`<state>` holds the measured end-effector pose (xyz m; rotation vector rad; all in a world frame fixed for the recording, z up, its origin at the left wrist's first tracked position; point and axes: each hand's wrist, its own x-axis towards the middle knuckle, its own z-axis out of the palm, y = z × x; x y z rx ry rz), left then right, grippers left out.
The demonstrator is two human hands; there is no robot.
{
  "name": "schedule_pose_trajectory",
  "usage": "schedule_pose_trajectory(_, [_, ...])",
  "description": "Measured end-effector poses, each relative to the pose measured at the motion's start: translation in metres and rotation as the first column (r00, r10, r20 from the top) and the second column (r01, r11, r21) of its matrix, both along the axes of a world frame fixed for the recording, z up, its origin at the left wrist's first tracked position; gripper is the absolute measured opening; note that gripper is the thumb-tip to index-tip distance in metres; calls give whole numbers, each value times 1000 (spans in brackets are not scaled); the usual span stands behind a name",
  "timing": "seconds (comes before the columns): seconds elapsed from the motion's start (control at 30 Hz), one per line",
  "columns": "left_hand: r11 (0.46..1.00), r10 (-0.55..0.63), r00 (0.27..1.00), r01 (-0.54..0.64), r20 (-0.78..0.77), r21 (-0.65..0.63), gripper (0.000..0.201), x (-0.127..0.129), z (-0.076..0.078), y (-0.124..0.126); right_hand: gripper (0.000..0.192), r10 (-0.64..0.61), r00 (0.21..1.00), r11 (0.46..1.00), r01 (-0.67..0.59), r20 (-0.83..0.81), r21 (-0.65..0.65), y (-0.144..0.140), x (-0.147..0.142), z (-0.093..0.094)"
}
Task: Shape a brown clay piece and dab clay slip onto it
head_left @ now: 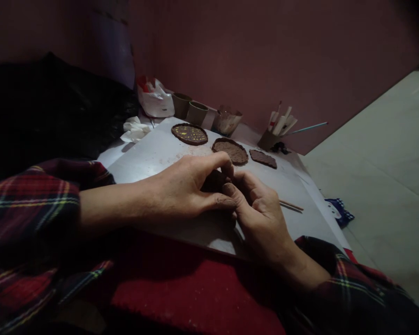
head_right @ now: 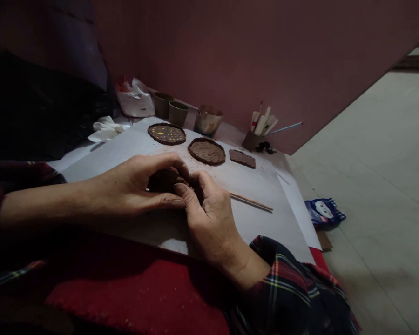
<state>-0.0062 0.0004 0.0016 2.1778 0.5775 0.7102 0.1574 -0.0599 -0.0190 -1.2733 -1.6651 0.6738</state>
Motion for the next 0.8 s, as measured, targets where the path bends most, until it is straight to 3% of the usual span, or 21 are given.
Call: schedule_pose_trajectory(0.8, [999, 0, 1000, 0, -6, 33, 21, 0, -1, 0, 11, 0, 1000, 1000, 0, 5, -12, 1, -1, -1])
